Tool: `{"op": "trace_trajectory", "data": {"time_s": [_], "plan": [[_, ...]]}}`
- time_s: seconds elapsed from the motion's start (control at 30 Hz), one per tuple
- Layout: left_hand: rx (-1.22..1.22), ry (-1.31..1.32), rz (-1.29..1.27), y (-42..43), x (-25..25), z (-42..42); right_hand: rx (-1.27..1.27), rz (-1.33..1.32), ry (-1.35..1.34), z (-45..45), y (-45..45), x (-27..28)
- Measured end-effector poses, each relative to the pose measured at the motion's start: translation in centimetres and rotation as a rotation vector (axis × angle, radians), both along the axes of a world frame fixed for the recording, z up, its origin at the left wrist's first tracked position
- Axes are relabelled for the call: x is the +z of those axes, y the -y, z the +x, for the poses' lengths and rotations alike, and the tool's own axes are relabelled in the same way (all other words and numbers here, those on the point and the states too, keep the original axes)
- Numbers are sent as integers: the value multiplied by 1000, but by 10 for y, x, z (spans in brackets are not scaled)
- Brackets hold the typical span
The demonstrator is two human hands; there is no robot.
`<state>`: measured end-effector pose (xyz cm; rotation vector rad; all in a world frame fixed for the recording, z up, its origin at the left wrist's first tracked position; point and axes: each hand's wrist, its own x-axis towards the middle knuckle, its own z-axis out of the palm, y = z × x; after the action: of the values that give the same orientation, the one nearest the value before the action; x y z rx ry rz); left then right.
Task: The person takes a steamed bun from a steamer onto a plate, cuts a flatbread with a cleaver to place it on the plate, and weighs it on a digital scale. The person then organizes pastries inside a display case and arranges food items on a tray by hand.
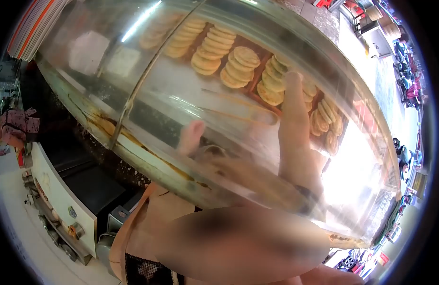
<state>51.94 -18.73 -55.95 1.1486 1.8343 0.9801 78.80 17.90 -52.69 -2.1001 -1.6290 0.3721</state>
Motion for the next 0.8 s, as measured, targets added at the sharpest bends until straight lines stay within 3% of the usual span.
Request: {"op": "trace_trajectory", "data": {"time_s": [0.23,0.33,0.4,0.47,0.6,0.63,0.7,0.8], "plan": [[72,78,-4,15,-12,-2,-153,13,-325,-17,39,45],[74,64,-32,16,4,-2,-71,-10,-393,-60,85,46],[116,202,-140,16,22,1,214,339,-307,-86,103,-22],[95,174,-99,17,20,2,322,290,-127,-106,120,-57],[51,185,-106,-6,-5,4,369,317,-15,-129,126,-38],[46,189,-104,-21,-7,3,438,206,102,-131,122,-26],[-60,-106,74,-62,7,6,497,82,225,-128,119,-26],[1,-171,10,-124,6,12,655,89,437,-125,112,-29]]}}
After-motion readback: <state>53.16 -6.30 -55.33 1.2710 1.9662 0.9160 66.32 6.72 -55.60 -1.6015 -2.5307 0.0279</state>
